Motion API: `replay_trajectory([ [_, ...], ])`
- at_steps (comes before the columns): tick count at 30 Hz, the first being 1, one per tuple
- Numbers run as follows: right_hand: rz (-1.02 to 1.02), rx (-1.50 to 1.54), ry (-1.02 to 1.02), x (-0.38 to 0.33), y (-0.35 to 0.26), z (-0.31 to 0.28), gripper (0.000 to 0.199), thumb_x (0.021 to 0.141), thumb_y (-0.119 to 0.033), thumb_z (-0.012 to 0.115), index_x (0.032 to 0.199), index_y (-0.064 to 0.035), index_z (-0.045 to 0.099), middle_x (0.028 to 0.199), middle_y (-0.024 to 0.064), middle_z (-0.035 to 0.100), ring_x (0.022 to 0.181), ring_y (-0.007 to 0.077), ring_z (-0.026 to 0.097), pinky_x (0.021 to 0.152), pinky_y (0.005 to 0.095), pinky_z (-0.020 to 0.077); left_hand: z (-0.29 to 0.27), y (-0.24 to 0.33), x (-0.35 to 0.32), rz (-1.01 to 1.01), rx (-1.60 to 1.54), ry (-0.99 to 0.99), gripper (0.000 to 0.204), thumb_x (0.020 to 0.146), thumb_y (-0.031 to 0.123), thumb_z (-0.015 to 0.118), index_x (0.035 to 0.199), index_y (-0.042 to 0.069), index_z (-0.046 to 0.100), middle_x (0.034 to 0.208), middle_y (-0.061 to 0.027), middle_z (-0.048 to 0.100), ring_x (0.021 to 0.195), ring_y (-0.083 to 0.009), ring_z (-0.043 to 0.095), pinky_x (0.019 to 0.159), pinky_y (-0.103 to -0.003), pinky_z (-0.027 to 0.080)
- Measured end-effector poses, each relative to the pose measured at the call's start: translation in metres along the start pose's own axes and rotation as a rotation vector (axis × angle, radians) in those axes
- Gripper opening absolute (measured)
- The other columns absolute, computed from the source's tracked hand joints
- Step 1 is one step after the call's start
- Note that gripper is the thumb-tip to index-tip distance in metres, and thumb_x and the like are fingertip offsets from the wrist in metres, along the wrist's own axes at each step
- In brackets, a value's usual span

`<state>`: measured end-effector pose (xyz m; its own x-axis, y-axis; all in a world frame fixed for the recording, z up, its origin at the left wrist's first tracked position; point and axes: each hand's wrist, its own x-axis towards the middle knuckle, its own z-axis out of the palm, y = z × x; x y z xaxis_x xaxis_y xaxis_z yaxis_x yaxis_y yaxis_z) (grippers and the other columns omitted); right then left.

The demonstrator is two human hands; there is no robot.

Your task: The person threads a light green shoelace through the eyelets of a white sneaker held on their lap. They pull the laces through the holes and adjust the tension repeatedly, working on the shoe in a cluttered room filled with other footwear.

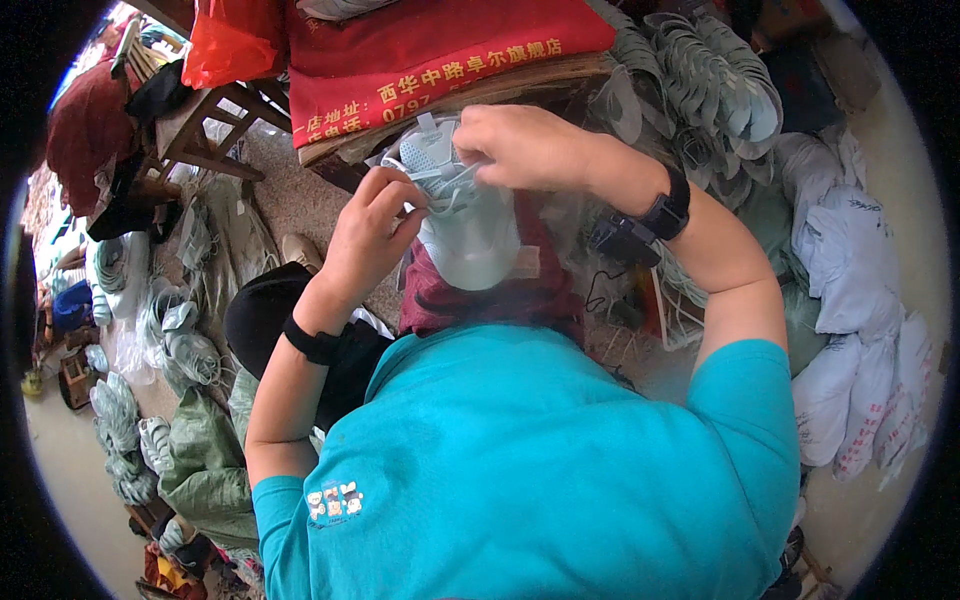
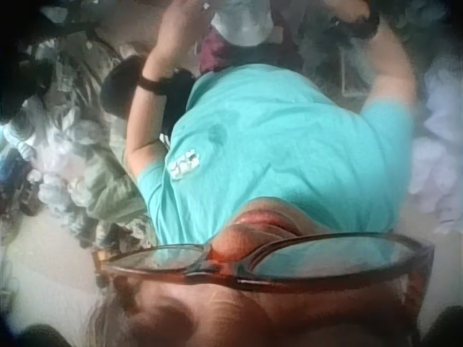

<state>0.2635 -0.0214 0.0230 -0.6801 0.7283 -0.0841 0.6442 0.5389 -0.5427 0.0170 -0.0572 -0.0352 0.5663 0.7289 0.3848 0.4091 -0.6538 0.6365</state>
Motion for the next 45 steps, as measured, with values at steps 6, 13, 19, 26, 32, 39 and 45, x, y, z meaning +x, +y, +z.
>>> replay_trajectory([
  [6,-0.004,0.037,0.06,-0.005,-0.006,0.0,0.016,0.077,-0.012,0.066,0.083,-0.0022,0.055,0.078,0.0144,0.061,0.077,0.0357,0.062,0.068,0.045,0.0487,0.004,-0.001,0.002,-0.018,0.203,0.109,0.02,0.075,0.001,0.067,0.088,0.004,0.052,0.081,-0.0121,0.057,0.069,-0.0316,0.062,0.058,-0.037,0.052],
  [13,-0.01,-0.316,0.612,-0.002,0.005,0.046,0.015,0.086,-0.012,0.066,0.097,-0.0068,0.056,0.079,0.0123,0.065,0.069,0.03,0.066,0.059,0.0378,0.0524,0.014,-0.008,-0.012,-0.327,0.368,0.025,0.018,0.079,0.008,0.066,0.086,0.005,0.049,0.072,-0.0145,0.059,0.067,-0.0334,0.064,0.056,-0.041,0.05],
  [19,0.136,0.117,0.691,-0.013,0.015,0.061,0.015,0.091,-0.007,0.059,0.106,-0.0045,0.057,0.076,0.0072,0.064,0.063,0.0175,0.063,0.058,0.0289,0.0508,-0.001,-0.017,-0.021,-0.454,0.057,0.18,0.021,0.083,0.012,0.068,0.095,0.004,0.053,0.081,-0.0118,0.058,0.068,-0.0259,0.061,0.06,-0.037,0.049],
  [26,0.075,0.494,0.058,-0.035,0.0,0.029,0.041,0.086,0.0,0.051,0.127,-0.0057,0.053,0.072,0.001,0.06,0.067,0.0074,0.058,0.062,0.0248,0.0485,0.011,-0.006,-0.003,-0.432,-0.151,0.253,0.035,0.078,0.01,0.076,0.108,0.004,0.059,0.099,-0.009,0.048,0.065,-0.0139,0.052,0.061,-0.027,0.048],
  [32,0.27,0.599,0.248,-0.009,0.015,0.009,0.023,0.099,-0.017,0.052,0.111,-0.0029,0.065,0.071,-0.004,0.057,0.066,0.0038,0.053,0.061,0.0221,0.0431,0.01,-0.013,0.004,-0.474,-0.137,0.144,0.026,0.078,0.01,0.075,0.099,0.002,0.062,0.096,-0.0095,0.049,0.066,-0.0146,0.052,0.065,-0.029,0.049],
  [39,0.108,-0.194,0.095,0.009,-0.004,0.008,0.015,0.082,-0.019,0.068,0.087,-0.0063,0.062,0.09,0.0084,0.052,0.085,0.0288,0.059,0.075,0.0398,0.0484,0.007,-0.014,0.004,-0.76,-0.561,0.229,0.02,0.078,0.013,0.074,0.09,0.001,0.064,0.093,-0.0127,0.056,0.083,-0.0175,0.058,0.072,-0.031,0.049],
  [45,0.06,-0.052,0.234,0.011,0.002,0.016,0.012,0.083,-0.014,0.064,0.089,-0.0036,0.062,0.084,0.0107,0.059,0.079,0.0289,0.062,0.071,0.0393,0.0492,0.005,-0.009,0.002,-0.607,-0.159,0.04,0.026,0.079,0.016,0.074,0.094,-0.001,0.062,0.095,-0.0148,0.06,0.079,-0.025,0.063,0.072,-0.035,0.051],
])
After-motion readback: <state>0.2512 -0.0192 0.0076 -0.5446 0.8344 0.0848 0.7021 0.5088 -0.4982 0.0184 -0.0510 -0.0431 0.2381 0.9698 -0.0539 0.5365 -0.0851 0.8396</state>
